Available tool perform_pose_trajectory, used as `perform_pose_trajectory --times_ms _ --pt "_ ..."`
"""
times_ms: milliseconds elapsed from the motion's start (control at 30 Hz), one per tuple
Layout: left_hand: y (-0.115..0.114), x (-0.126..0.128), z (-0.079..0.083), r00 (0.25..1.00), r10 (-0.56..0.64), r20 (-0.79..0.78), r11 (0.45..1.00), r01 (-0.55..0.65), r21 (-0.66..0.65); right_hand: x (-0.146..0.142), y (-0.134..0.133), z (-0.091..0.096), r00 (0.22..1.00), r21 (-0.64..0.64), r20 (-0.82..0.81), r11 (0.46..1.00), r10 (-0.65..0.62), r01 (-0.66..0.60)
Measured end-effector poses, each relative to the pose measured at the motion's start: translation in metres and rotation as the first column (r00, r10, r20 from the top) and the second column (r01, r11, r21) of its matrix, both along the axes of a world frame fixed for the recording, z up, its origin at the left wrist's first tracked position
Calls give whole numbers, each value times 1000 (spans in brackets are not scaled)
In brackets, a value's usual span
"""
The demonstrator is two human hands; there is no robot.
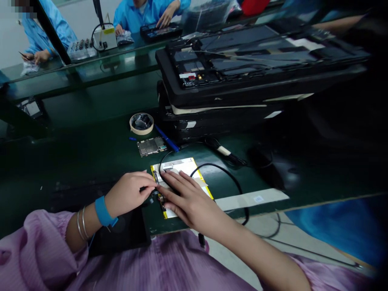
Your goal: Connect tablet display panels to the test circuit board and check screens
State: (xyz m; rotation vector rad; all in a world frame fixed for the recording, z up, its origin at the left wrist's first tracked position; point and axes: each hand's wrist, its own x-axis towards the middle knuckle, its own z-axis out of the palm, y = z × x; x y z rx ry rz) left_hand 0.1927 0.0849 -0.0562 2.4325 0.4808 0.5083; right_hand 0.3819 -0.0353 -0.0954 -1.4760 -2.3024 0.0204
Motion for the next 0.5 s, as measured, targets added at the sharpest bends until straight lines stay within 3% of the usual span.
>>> perform_pose_trajectory --times_ms 200,333,433,500 --pt "5 2 3 997 6 -83 999 -10 -50 -4 2 3 999 4 49 1000 6 -6" --pt "1 -18 38 977 68 -203 997 -73 -17 8 3 8 998 -15 -51 999 44 -45" --pt "-13 -57 69 945 208 -251 978 -192 84 22 7 8 980 -1 -163 993 -117 118" --pt "-26 -89 81 916 362 -174 925 -330 187 30 11 4 959 32 -154 969 -237 245"
